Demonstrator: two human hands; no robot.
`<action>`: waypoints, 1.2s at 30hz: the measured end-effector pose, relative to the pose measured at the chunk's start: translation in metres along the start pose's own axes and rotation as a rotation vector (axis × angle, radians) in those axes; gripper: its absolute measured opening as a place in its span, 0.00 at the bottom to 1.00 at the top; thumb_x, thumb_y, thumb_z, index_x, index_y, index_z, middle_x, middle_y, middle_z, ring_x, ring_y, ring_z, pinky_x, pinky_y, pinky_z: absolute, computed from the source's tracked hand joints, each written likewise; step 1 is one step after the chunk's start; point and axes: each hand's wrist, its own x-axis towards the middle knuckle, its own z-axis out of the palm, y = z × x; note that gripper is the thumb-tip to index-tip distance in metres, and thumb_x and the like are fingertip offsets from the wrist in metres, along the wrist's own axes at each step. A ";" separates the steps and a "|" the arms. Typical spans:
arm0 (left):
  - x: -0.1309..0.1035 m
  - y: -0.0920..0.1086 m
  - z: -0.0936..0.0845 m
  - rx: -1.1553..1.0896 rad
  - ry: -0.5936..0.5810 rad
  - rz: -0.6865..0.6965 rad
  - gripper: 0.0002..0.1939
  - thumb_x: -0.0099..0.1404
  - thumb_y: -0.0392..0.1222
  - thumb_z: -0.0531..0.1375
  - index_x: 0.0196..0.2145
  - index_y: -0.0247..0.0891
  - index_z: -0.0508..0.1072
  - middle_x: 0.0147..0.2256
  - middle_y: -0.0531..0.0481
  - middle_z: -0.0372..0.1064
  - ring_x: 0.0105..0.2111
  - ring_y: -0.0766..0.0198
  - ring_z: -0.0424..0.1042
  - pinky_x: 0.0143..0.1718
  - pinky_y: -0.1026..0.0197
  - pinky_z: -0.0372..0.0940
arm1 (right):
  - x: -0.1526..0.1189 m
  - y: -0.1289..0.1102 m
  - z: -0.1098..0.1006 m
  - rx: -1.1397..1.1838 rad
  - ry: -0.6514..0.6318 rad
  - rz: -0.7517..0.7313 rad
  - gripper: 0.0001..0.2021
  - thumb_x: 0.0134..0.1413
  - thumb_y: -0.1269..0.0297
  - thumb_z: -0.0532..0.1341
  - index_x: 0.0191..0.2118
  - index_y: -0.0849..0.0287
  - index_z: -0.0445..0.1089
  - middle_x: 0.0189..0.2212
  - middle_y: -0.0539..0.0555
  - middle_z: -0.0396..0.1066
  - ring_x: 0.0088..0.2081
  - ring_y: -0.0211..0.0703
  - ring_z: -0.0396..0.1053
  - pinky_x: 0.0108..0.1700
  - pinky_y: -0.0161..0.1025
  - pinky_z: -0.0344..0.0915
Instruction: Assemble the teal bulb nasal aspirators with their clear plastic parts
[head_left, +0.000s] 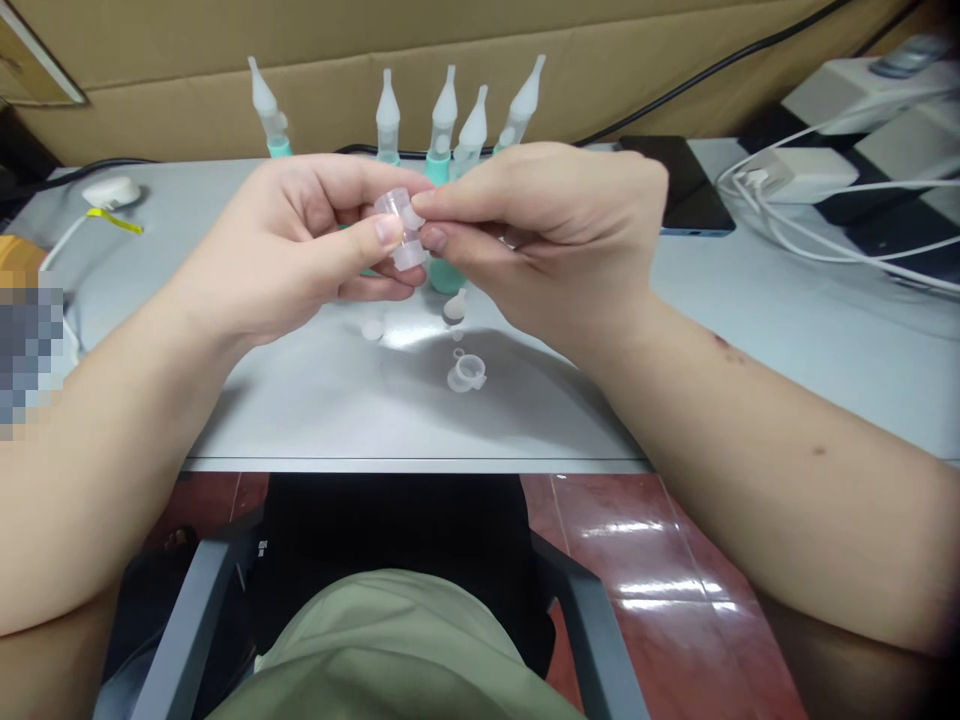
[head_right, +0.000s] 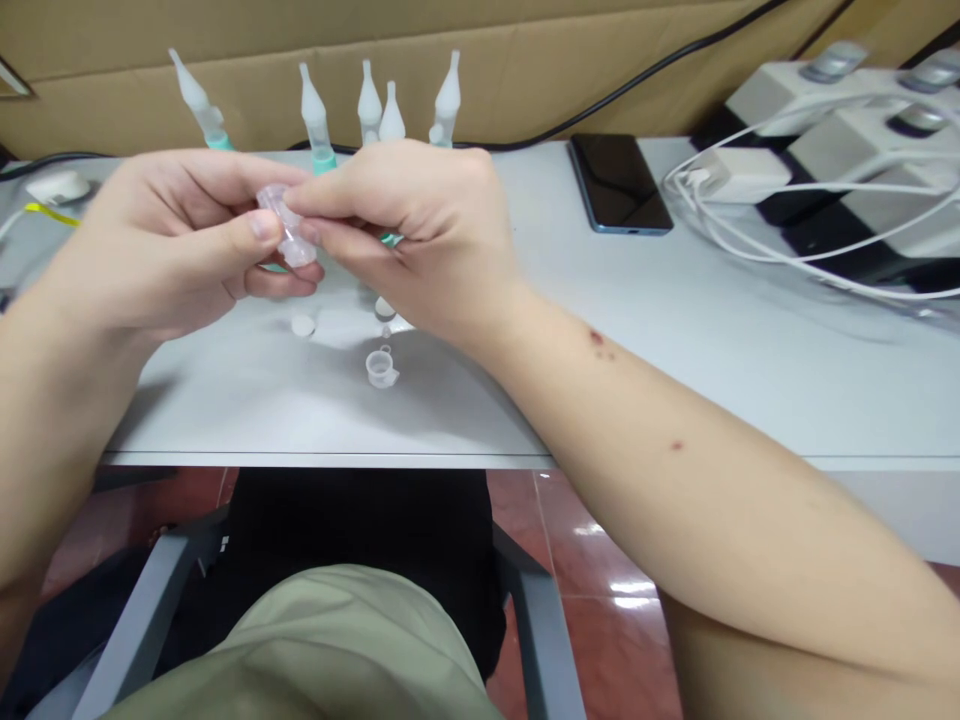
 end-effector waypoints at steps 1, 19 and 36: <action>0.000 0.001 0.000 0.017 -0.005 -0.017 0.14 0.78 0.38 0.69 0.57 0.43 0.90 0.41 0.53 0.86 0.48 0.55 0.93 0.59 0.41 0.90 | 0.001 0.000 -0.001 -0.003 -0.005 -0.005 0.06 0.75 0.60 0.73 0.44 0.45 0.91 0.35 0.54 0.83 0.40 0.52 0.82 0.50 0.49 0.83; -0.002 -0.013 -0.002 -0.119 -0.011 -0.030 0.07 0.78 0.40 0.78 0.48 0.33 0.90 0.36 0.50 0.86 0.40 0.61 0.91 0.46 0.61 0.88 | 0.002 -0.002 -0.009 0.306 -0.139 -0.031 0.01 0.74 0.62 0.76 0.45 0.48 0.86 0.43 0.52 0.85 0.41 0.49 0.82 0.47 0.47 0.82; 0.004 -0.006 -0.003 -0.284 -0.099 -0.151 0.02 0.79 0.35 0.75 0.47 0.36 0.90 0.36 0.50 0.82 0.38 0.65 0.86 0.45 0.63 0.86 | 0.003 0.003 0.004 0.096 -0.005 -0.062 0.09 0.78 0.61 0.72 0.41 0.49 0.88 0.34 0.53 0.82 0.40 0.50 0.82 0.50 0.48 0.80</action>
